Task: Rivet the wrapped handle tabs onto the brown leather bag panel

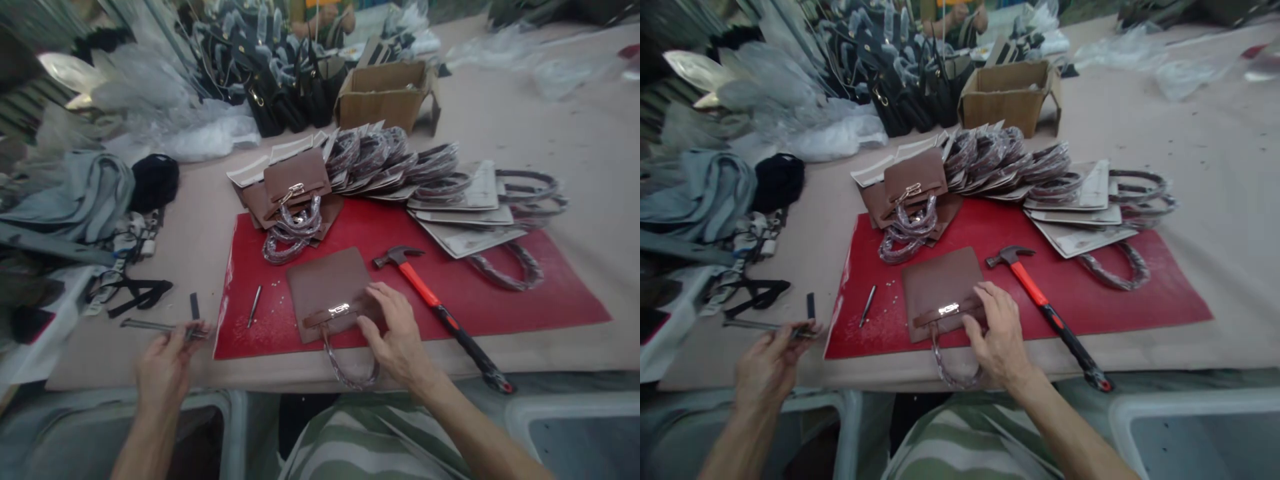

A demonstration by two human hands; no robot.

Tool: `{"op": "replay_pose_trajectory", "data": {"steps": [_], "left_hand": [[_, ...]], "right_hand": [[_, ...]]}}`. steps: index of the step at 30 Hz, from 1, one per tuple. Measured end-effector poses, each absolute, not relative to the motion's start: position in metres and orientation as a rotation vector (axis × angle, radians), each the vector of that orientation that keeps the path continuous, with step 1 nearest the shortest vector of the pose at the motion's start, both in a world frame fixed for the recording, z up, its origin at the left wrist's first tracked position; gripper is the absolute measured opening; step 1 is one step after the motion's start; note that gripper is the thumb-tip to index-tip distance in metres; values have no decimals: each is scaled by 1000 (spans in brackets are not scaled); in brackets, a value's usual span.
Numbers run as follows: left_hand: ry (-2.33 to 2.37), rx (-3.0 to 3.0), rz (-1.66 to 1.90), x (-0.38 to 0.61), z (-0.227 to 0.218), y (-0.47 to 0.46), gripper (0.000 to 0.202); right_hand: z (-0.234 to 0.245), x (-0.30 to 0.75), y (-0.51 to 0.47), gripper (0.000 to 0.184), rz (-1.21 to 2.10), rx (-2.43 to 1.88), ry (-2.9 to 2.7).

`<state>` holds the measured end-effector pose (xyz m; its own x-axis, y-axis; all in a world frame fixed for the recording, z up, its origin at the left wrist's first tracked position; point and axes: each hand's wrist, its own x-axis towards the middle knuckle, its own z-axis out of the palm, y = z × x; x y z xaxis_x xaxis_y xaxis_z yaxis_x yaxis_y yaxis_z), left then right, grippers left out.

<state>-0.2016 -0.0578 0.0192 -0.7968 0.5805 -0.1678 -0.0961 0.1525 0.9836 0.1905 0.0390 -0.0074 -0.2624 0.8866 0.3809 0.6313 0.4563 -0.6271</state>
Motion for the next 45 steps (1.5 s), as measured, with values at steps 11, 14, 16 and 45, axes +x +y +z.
{"op": "replay_pose_trajectory", "data": {"steps": [11,14,16,45], "left_hand": [[1478,1185,1388,-1,18,15,22],[1452,1367,1314,20,12,29,17],[1476,1415,1283,24,8,32,16],[1348,1302,1316,14,8,32,13]], "right_hand": [[-13,202,20,29,392,-1438,-2043],[-18,202,20,31,358,-1411,-2036],[-19,204,21,32,343,-1379,-2034],[16,197,47,39,1653,-1583,-1159]]}}
